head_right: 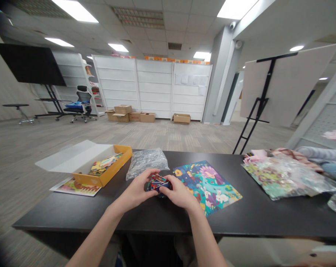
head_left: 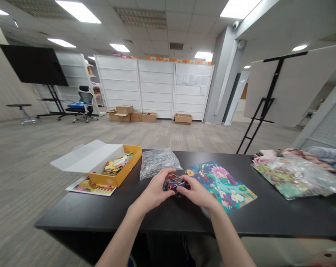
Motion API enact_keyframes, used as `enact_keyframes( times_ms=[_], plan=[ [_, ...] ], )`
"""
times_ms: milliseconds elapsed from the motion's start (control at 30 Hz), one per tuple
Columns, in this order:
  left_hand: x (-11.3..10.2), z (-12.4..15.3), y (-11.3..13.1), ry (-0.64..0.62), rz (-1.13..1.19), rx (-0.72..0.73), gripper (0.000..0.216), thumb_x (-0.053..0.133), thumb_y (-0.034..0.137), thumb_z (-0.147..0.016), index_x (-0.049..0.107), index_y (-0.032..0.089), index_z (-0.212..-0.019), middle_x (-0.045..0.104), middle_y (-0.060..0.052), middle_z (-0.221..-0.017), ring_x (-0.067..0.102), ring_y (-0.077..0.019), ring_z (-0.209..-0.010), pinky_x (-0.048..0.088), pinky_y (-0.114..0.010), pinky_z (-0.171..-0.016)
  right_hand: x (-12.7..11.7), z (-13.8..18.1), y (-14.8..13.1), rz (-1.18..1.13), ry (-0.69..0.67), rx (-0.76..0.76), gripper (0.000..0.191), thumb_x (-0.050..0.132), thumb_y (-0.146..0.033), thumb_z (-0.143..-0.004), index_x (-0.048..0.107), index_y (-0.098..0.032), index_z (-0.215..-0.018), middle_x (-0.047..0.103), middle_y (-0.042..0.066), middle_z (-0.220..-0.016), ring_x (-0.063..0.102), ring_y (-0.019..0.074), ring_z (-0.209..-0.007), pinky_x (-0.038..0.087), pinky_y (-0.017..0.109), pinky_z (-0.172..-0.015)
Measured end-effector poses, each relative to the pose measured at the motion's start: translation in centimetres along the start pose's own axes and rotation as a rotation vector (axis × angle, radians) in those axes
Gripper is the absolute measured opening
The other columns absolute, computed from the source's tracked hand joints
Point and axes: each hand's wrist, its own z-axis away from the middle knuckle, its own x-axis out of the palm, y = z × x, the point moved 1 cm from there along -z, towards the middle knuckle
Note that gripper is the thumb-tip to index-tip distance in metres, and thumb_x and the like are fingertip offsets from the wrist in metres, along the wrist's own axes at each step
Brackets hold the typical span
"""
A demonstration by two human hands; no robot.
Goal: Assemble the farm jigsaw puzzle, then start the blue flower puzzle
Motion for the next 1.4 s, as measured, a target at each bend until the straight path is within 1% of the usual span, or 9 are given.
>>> enact_keyframes(
  times_ms=[133, 267, 433, 567, 733, 933, 1067, 1233, 1400],
  plan=[
    [0.3, 0.1, 0.0, -0.006, 0.0, -0.019, 0.064, 0.069, 0.01, -0.073, 0.05, 0.023, -0.132, 0.061, -0.008, -0.135, 0.059, -0.0261, -0.124, 0.043, -0.044, -0.111, 0.5, -0.1, -0.1, 0.002, 0.076, -0.047, 0.023, 0.059, -0.026, -0.091, 0.061, -0.021, -0.113, 0.069, 0.004, -0.11, 0.064, 0.0215, -0.103, 0.048, 0.038, -0.095],
    [0.6, 0.2, 0.0, -0.043, 0.013, -0.106, 0.05, 0.071, 0.021, -0.079, 0.049, 0.022, -0.124, 0.068, -0.005, -0.118, 0.065, -0.0248, -0.11, 0.051, -0.041, -0.098, 0.8, -0.4, -0.3, 0.011, 0.164, -0.057, 0.021, 0.06, -0.029, -0.091, 0.059, -0.022, -0.112, 0.068, 0.004, -0.108, 0.064, 0.0211, -0.1, 0.049, 0.037, -0.091],
    [0.7, 0.1, -0.4, -0.027, 0.023, -0.088, 0.031, 0.063, 0.02, -0.085, 0.049, 0.022, -0.113, 0.068, -0.003, -0.109, 0.067, -0.0214, -0.101, 0.051, -0.035, -0.091, 1.0, -0.4, -0.6, 0.055, 0.135, -0.07, 0.024, 0.062, -0.025, -0.09, 0.059, -0.022, -0.113, 0.068, 0.004, -0.109, 0.064, 0.0211, -0.099, 0.05, 0.037, -0.091],
    [1.0, 0.0, -0.5, -0.03, 0.0, -0.071, 0.041, 0.064, 0.017, -0.081, 0.048, 0.022, -0.119, 0.066, -0.004, -0.112, 0.066, -0.021, -0.104, 0.05, -0.035, -0.093, 1.1, -0.3, -0.2, 0.225, 0.155, -0.059, 0.022, 0.066, -0.024, -0.087, 0.062, -0.021, -0.109, 0.068, 0.006, -0.11, 0.062, 0.0238, -0.106, 0.047, 0.04, -0.097],
    [1.7, -0.1, -0.5, -0.027, -0.022, -0.047, 0.041, 0.061, 0.01, -0.078, 0.05, 0.022, -0.116, 0.064, -0.004, -0.113, 0.064, -0.0207, -0.104, 0.05, -0.035, -0.094, 1.4, -0.3, 0.2, 0.285, 0.186, -0.047, 0.033, 0.066, -0.022, -0.087, 0.064, -0.021, -0.12, 0.066, 0.009, -0.117, 0.061, 0.0246, -0.111, 0.046, 0.041, -0.1],
    [1.2, -0.4, -0.4, -0.035, -0.044, -0.009, 0.041, 0.059, 0.01, -0.079, 0.051, 0.022, -0.118, 0.064, -0.006, -0.116, 0.063, -0.0223, -0.108, 0.05, -0.039, -0.099, 0.8, -0.5, 1.2, 0.235, 0.148, -0.083, 0.039, 0.068, -0.023, -0.086, 0.065, -0.02, -0.125, 0.07, 0.008, -0.111, 0.065, 0.0217, -0.095, 0.051, 0.038, -0.09],
    [1.0, -0.1, -0.7, -0.047, -0.1, -0.009, 0.05, 0.059, 0.009, -0.077, 0.048, 0.022, -0.125, 0.06, -0.009, -0.125, 0.058, -0.0248, -0.12, 0.046, -0.044, -0.107, 0.7, -0.4, 1.0, 0.251, 0.138, -0.079, 0.033, 0.066, -0.018, -0.087, 0.068, -0.022, -0.119, 0.071, 0.008, -0.108, 0.065, 0.0214, -0.091, 0.051, 0.037, -0.087],
    [1.9, 0.1, -1.3, -0.033, -0.094, 0.043, 0.063, 0.05, 0.0, -0.075, 0.041, 0.021, -0.134, 0.05, -0.012, -0.136, 0.048, -0.0241, -0.134, 0.037, -0.047, -0.119, 1.2, -0.4, -0.3, 0.27, 0.125, -0.078, 0.031, 0.064, -0.014, -0.086, 0.068, -0.021, -0.116, 0.07, 0.008, -0.106, 0.064, 0.0224, -0.094, 0.048, 0.035, -0.086],
    [2.4, 0.2, -1.2, -0.061, -0.091, 0.064, 0.076, 0.046, -0.005, -0.067, 0.037, 0.021, -0.138, 0.041, -0.013, -0.141, 0.037, -0.0238, -0.143, 0.028, -0.049, -0.125, 1.5, -0.3, -0.6, 0.2, 0.106, -0.023, 0.028, 0.067, -0.017, -0.084, 0.064, -0.02, -0.111, 0.069, 0.002, -0.09, 0.061, 0.0183, -0.076, 0.045, 0.031, -0.072]
  ],
)
